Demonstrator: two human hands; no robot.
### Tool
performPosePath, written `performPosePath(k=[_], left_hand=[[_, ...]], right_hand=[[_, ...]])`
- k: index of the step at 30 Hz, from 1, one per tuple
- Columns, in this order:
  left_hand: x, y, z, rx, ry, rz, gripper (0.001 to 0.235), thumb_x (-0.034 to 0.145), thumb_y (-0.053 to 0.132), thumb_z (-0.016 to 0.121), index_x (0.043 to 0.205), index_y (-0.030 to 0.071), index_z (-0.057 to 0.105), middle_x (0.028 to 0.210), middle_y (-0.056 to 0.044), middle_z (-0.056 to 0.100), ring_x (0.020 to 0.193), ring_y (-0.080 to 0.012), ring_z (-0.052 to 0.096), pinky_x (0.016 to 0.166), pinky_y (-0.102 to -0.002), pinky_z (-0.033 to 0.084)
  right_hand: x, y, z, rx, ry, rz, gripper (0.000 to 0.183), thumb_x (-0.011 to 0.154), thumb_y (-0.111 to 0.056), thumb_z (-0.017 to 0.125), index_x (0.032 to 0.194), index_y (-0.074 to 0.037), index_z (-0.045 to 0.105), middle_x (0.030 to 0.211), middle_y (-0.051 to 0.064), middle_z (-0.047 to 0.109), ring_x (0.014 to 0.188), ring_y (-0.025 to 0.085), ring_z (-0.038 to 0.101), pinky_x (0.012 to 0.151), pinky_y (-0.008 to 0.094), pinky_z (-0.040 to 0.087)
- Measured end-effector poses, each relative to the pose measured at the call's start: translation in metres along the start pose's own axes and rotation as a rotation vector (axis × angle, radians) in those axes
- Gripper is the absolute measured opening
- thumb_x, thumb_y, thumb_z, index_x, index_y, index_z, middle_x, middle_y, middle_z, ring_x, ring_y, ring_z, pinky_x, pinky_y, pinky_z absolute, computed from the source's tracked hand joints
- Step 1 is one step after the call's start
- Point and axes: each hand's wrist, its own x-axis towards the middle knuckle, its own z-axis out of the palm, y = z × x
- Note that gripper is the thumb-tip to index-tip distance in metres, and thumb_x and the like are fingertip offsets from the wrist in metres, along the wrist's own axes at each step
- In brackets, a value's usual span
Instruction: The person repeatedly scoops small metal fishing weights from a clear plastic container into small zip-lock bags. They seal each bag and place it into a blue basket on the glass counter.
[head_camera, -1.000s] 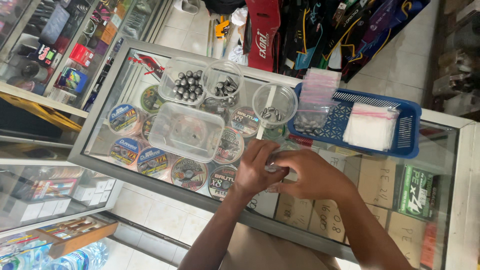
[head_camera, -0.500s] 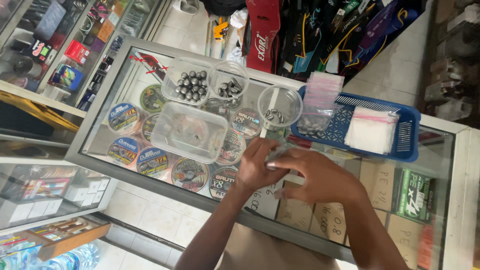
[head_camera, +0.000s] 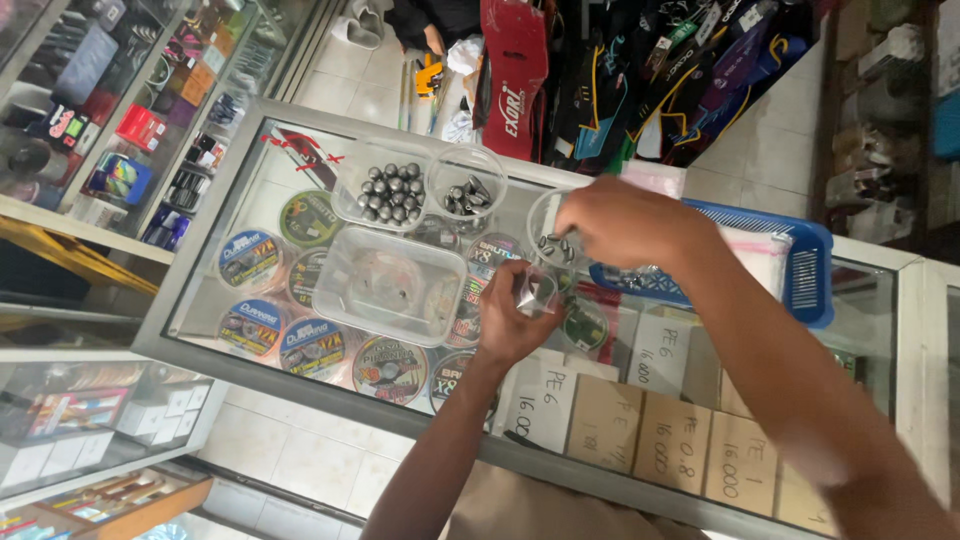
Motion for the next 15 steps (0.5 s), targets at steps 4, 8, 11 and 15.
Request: performPosePath(k=[4, 8, 11, 15], left_hand=[[0.003, 0.000, -0.002, -0.020, -0.012, -0.013, 0.038, 0.055, 0.011, 0.077, 0.088, 0.007, 0.059, 0.063, -0.008, 0.059, 0.059, -0.0269, 0.065, 0.053, -0.034, 0.054], [0.004, 0.003, -0.004, -0.017, -0.021, -0.052, 0.045, 0.053, 0.013, 0.077, 0.094, 0.008, 0.060, 0.074, -0.011, 0.064, 0.071, -0.0326, 0.068, 0.061, -0.038, 0.055], [0.002, -0.004, 0.001, 0.018, -0.018, -0.071, 0.050, 0.050, 0.015, 0.078, 0.097, 0.010, 0.060, 0.076, -0.010, 0.063, 0.073, -0.0325, 0.068, 0.062, -0.039, 0.056], [0.001, -0.008, 0.002, 0.045, -0.023, -0.075, 0.052, 0.050, 0.016, 0.077, 0.098, 0.013, 0.060, 0.078, -0.008, 0.063, 0.074, -0.0318, 0.068, 0.062, -0.041, 0.056]], right_hand=[[0.060, 0.016, 0.030, -0.137, -0.225, -0.177, 0.021, 0.071, -0.008, 0.059, 0.090, -0.012, 0.067, 0.089, 0.014, 0.071, 0.085, 0.039, 0.067, 0.073, 0.053, 0.055], [0.071, -0.005, 0.028, -0.385, -0.558, -0.117, 0.025, 0.073, -0.009, 0.051, 0.087, -0.003, 0.070, 0.087, 0.019, 0.068, 0.075, 0.037, 0.063, 0.066, 0.047, 0.052], [0.069, 0.008, 0.046, -0.411, -0.430, -0.178, 0.025, 0.076, -0.007, 0.052, 0.092, 0.003, 0.068, 0.083, 0.024, 0.064, 0.075, 0.034, 0.064, 0.067, 0.038, 0.052], [0.068, 0.012, 0.053, -0.411, -0.273, -0.178, 0.019, 0.081, -0.007, 0.054, 0.092, 0.003, 0.066, 0.075, 0.024, 0.060, 0.070, 0.030, 0.066, 0.066, 0.030, 0.052]])
